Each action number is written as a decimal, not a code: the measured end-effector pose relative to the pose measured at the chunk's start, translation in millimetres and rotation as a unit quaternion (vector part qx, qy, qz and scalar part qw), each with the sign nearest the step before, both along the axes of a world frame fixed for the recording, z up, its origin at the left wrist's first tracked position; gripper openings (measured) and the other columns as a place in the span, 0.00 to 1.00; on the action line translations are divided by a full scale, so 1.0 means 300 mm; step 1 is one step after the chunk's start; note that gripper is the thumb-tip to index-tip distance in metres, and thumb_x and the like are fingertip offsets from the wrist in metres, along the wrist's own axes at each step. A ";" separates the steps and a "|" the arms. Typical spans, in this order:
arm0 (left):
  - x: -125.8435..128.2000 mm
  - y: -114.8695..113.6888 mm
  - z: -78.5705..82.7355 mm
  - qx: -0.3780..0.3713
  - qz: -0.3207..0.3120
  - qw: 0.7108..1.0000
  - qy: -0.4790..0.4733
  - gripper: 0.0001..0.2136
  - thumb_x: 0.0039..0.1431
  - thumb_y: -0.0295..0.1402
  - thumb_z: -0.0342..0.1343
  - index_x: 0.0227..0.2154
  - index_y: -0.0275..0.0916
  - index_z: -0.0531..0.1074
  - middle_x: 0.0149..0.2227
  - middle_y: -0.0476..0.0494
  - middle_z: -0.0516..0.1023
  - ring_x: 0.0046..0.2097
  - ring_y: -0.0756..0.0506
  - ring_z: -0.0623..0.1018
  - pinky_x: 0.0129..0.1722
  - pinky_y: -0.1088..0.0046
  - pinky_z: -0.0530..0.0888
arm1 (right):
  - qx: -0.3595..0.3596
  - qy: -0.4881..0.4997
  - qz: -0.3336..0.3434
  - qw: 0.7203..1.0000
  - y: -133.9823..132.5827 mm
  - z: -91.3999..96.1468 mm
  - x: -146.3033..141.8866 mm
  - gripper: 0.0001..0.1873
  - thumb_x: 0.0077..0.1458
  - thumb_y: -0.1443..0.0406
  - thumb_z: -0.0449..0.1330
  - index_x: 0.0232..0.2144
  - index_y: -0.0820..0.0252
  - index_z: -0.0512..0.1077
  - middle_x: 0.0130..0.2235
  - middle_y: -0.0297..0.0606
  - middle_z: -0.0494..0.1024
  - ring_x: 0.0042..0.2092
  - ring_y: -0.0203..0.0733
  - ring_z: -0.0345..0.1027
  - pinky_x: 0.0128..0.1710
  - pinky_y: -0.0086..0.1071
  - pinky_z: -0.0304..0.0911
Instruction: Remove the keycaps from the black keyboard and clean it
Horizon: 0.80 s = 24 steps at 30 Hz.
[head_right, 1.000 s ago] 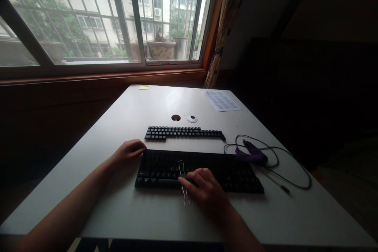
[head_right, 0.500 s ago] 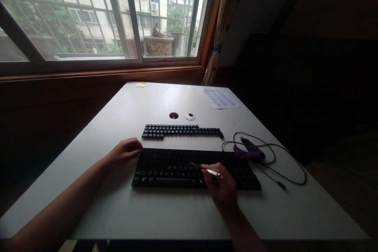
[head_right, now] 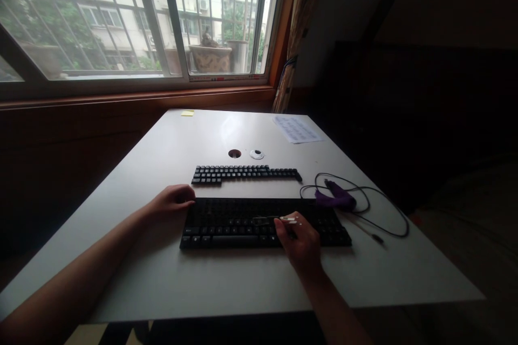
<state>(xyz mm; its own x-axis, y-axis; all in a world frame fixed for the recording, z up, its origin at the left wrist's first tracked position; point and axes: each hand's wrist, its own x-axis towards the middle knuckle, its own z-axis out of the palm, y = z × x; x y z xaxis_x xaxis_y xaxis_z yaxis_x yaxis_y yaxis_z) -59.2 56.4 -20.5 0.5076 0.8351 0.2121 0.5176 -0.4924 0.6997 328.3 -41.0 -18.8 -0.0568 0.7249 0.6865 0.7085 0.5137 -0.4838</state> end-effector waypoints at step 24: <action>-0.009 0.006 -0.028 0.063 -0.014 0.997 0.035 0.07 0.60 0.35 0.57 0.36 0.37 0.74 0.27 0.49 0.73 0.27 0.52 0.69 0.28 0.78 0.67 | -0.088 -0.058 0.093 0.990 0.126 0.146 -0.233 0.16 0.58 0.63 0.60 0.19 0.58 0.65 0.20 0.29 0.68 0.23 0.33 0.60 0.26 0.29 0.56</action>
<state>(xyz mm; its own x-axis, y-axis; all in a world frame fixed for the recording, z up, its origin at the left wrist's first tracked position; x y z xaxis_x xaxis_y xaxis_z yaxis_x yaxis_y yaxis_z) -61.9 58.1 -28.8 0.5476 0.7891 0.2784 0.5472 -0.5894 0.5943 258.3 -3.2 25.0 -0.2713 0.8021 0.5319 0.6664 0.5553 -0.4976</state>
